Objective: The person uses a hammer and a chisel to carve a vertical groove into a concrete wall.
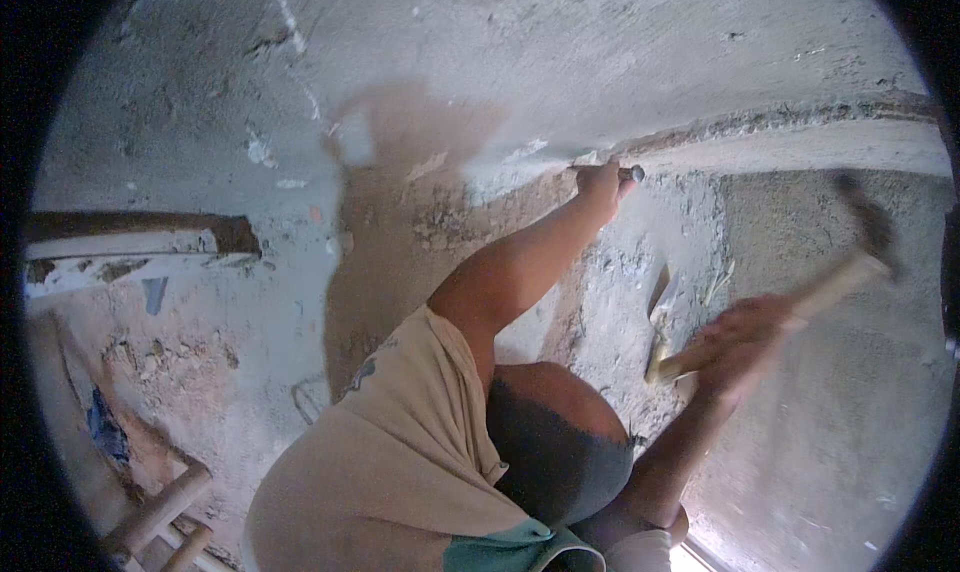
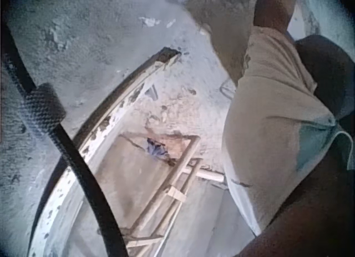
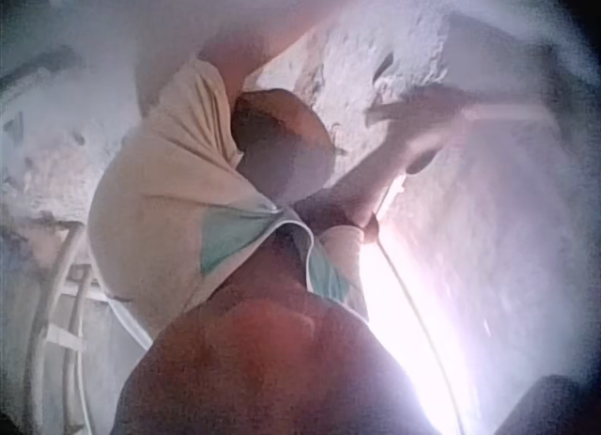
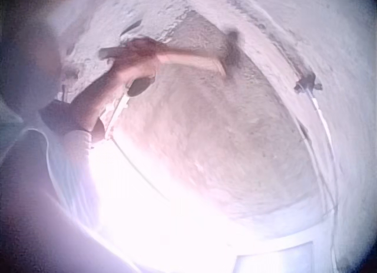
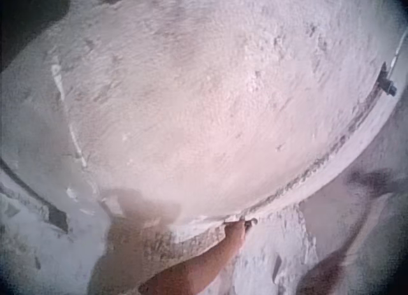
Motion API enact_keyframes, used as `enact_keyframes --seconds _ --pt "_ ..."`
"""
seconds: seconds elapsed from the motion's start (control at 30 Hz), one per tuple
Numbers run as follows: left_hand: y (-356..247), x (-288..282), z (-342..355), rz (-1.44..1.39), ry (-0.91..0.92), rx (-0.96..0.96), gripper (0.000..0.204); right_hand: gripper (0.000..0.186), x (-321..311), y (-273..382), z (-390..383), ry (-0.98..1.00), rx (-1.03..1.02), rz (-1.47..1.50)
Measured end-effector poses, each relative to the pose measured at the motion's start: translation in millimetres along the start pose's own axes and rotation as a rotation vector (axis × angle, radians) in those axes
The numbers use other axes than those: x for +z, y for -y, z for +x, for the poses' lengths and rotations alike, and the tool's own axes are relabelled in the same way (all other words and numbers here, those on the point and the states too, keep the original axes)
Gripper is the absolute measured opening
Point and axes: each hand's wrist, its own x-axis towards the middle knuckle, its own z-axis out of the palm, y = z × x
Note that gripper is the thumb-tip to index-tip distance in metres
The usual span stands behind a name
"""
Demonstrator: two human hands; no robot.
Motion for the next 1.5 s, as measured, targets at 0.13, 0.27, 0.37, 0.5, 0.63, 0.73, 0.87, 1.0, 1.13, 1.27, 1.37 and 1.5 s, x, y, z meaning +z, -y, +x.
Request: enact_keyframes --seconds 0.13,0.27,0.37,0.5,0.63,0.73,0.87,1.0,1.13,1.27,1.37,1.5 --pt "3.7 5.6 -1.5 0.026 -0.011 -0.006 0.017 0.065 4.9 59.1 48.8 0.066 -0.524 0.127" --pt "23.2 9.2 0.7 0.08 0.001 -0.033 0.016 0.042 21.4 -22.3 15.5 -0.045 -0.295 0.222" --pt "17.2 -30.6 67.0 0.353 0.253 0.434 0.015 0.043 49.4 -122.5 -56.6 0.416 0.395 -0.334" --pt "12.8 -9.6 37.1 0.005 0.021 -0.013 0.015 0.046 19.1 -88.1 -56.5 0.334 0.47 -0.198" --pt "0.2 3.3 -1.1 -0.025 0.032 -0.014 0.015 0.048 -6.2 -22.5 -8.0 0.205 0.053 -0.118" --pt "-7.9 7.5 -1.9 -0.048 0.038 0.009 0.013 0.065 -0.9 35.9 39.8 -0.054 -0.231 0.162" --pt "1.2 1.7 0.6 -0.052 0.008 -0.001 0.012 0.061 14.8 46.8 57.1 0.005 -0.65 -0.046" --pt "13.5 4.5 3.6 0.021 0.02 0.008 0.015 0.042 28.1 -148.3 -25.6 0.17 0.035 -0.339" --pt "5.4 2.0 9.6 0.097 0.002 0.045 0.02 0.051 22.3 -108.3 -52.3 0.317 0.485 -0.161" --pt "-5.8 3.5 28.0 -0.046 0.058 0.018 0.018 0.043 9.0 -36.6 -10.7 0.169 0.308 -0.112" --pt "-0.1 -0.7 17.7 -0.01 0.029 0.03 0.018 0.059 -6.0 23.4 35.3 0.056 -0.259 -0.002" --pt "3.8 6.5 -0.1 -0.014 -0.047 0.004 0.017 0.06 6.7 76.4 65.9 0.203 -0.617 0.263"
